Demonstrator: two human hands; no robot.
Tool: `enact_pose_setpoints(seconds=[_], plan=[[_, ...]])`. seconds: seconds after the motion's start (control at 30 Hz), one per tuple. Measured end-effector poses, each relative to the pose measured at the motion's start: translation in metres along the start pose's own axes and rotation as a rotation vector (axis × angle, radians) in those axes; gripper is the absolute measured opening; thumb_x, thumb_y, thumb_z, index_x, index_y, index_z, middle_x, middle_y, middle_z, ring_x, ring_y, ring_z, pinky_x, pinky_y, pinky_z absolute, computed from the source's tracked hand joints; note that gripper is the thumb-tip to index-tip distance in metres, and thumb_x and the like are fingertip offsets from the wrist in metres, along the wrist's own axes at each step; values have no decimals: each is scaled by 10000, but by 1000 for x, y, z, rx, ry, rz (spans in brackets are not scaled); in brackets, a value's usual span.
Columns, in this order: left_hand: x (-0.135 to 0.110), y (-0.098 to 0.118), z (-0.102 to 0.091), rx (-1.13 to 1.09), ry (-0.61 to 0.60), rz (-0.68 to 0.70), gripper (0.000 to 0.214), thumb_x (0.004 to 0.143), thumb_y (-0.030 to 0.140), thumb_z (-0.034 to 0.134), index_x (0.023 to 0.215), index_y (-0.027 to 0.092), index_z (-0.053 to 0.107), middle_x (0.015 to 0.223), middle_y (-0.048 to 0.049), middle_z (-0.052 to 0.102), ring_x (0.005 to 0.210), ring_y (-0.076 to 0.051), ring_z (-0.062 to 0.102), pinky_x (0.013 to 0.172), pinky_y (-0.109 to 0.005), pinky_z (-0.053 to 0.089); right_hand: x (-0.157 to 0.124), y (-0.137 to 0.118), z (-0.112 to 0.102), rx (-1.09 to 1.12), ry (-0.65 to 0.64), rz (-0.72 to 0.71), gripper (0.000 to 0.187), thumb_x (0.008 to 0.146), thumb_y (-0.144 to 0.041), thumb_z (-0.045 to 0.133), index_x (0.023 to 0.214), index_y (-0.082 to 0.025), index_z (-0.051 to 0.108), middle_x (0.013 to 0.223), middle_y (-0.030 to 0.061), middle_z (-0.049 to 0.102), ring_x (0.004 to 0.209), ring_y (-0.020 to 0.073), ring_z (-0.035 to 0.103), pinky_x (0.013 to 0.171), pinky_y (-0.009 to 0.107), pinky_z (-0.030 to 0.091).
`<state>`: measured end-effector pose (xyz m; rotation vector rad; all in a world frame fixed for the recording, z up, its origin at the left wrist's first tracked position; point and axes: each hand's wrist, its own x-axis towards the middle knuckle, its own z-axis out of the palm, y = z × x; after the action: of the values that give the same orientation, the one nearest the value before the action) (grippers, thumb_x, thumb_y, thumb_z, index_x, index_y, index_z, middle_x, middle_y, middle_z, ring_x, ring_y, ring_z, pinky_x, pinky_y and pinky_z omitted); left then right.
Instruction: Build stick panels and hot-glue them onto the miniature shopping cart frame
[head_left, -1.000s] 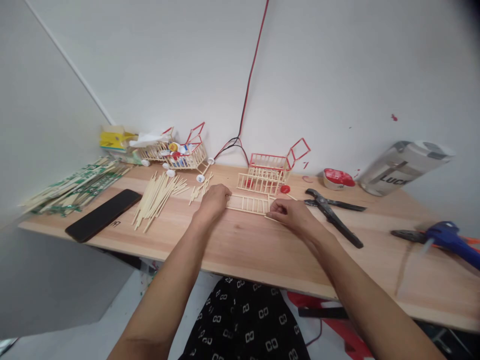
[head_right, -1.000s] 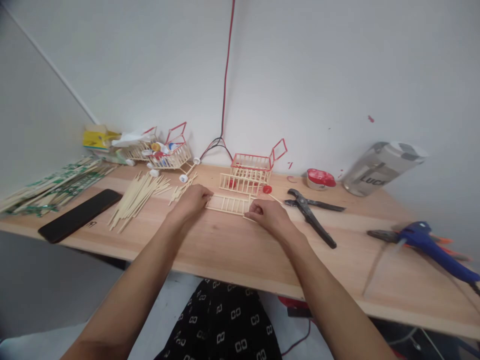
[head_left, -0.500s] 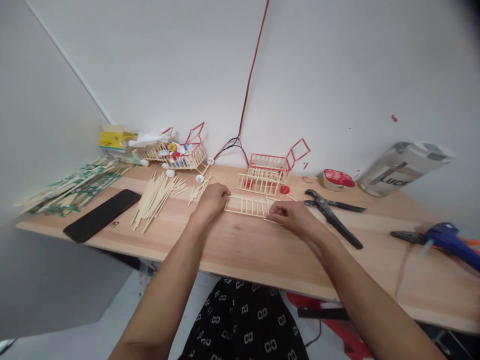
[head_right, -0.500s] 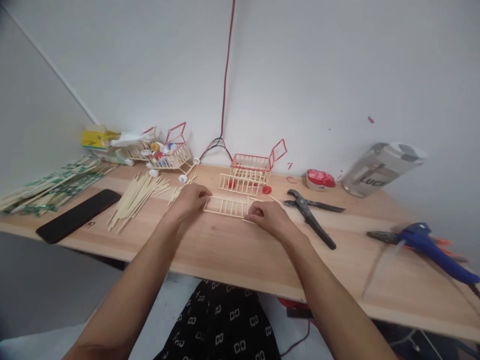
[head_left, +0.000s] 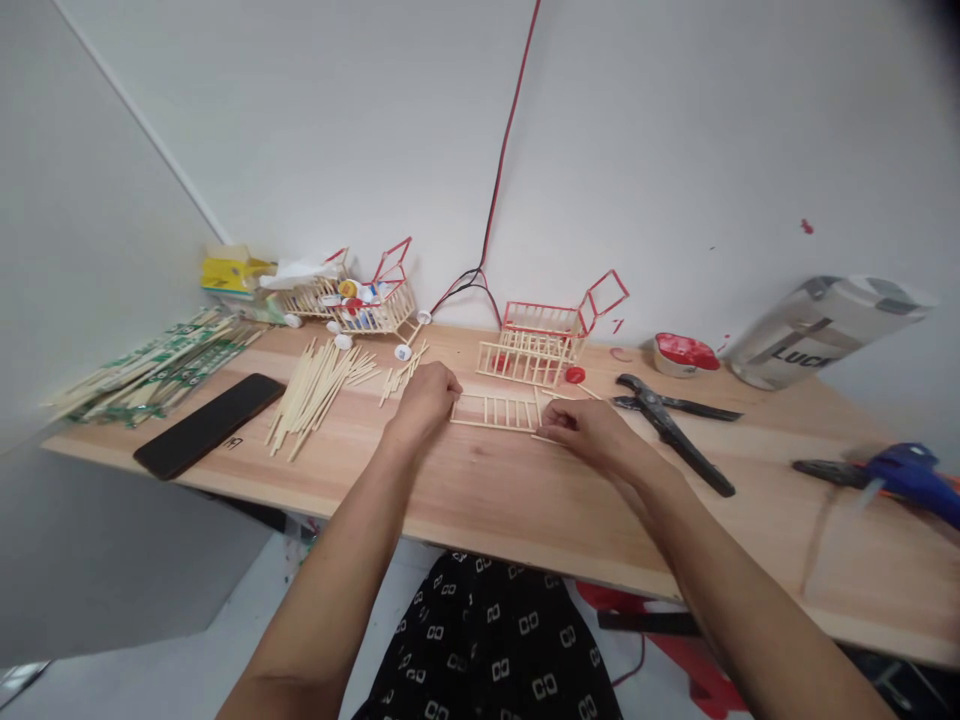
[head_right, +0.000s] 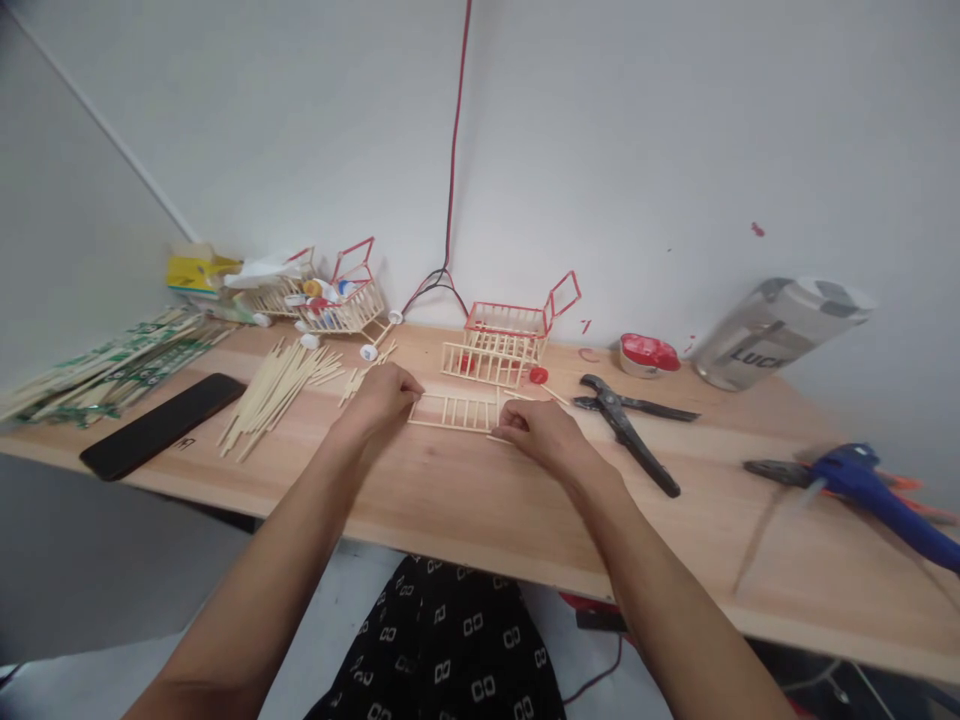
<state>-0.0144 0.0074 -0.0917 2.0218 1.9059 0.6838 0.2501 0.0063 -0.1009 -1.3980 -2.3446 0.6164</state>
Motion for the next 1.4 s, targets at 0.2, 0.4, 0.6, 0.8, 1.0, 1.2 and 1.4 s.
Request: enact_pose_setpoints(seconds=[0.2, 0.4, 0.6, 0.8, 1.0, 1.2, 1.4], plan=[[1, -5, 2, -23, 29, -2, 238, 725, 82, 563, 844, 139, 761, 930, -111, 737, 918, -218, 655, 867, -312, 466, 0, 3, -4, 27, -29, -34, 252, 816, -402, 543, 669, -199, 571, 630, -11, 562, 598, 125, 461, 566, 249, 310], [-3, -11, -22, 6, 197, -23, 293, 757, 133, 564, 989, 147, 744, 954, -109, 736, 901, -229, 656, 871, -341, 471, -4, 6, -21, 66, -131, -24, 301, 859, -366, 443, 715, -191, 641, 683, 10, 613, 604, 127, 483, 579, 252, 339], [-24, -49, -68, 100, 322, -183, 250, 765, 195, 574, 942, 157, 746, 944, -78, 742, 867, -217, 662, 803, -293, 458, -13, 9, -32, 57, -252, 19, 289, 789, -453, 548, 719, -195, 657, 621, -10, 562, 580, 119, 463, 524, 242, 313], [-36, -70, -60, 197, 169, -253, 187, 739, 286, 594, 820, 171, 718, 849, -74, 726, 834, -222, 641, 702, -276, 427, -12, 10, -31, 11, -243, 16, 337, 820, -489, 515, 693, -206, 643, 643, -3, 597, 614, 133, 500, 545, 244, 343], [-33, -68, -45, 296, 144, -252, 64, 720, 199, 586, 704, 179, 645, 808, -98, 693, 784, -227, 614, 650, -280, 397, -10, 13, -31, 50, -202, -5, 379, 816, -541, 520, 726, -204, 668, 656, 15, 631, 612, 151, 523, 554, 269, 370], [-38, -65, -48, 255, 129, -337, 90, 745, 199, 555, 668, 175, 595, 772, -111, 663, 771, -241, 598, 652, -294, 381, -11, 13, -33, 90, -187, 1, 341, 814, -506, 539, 735, -200, 668, 661, 20, 642, 615, 150, 533, 551, 263, 369], [-48, -55, -51, -71, 369, -270, 163, 749, 170, 518, 858, 163, 640, 727, -50, 636, 719, -192, 566, 640, -279, 377, -10, 9, -43, 164, 136, 25, 366, 853, -497, 484, 709, -189, 619, 626, 14, 610, 606, 144, 541, 603, 268, 393]])
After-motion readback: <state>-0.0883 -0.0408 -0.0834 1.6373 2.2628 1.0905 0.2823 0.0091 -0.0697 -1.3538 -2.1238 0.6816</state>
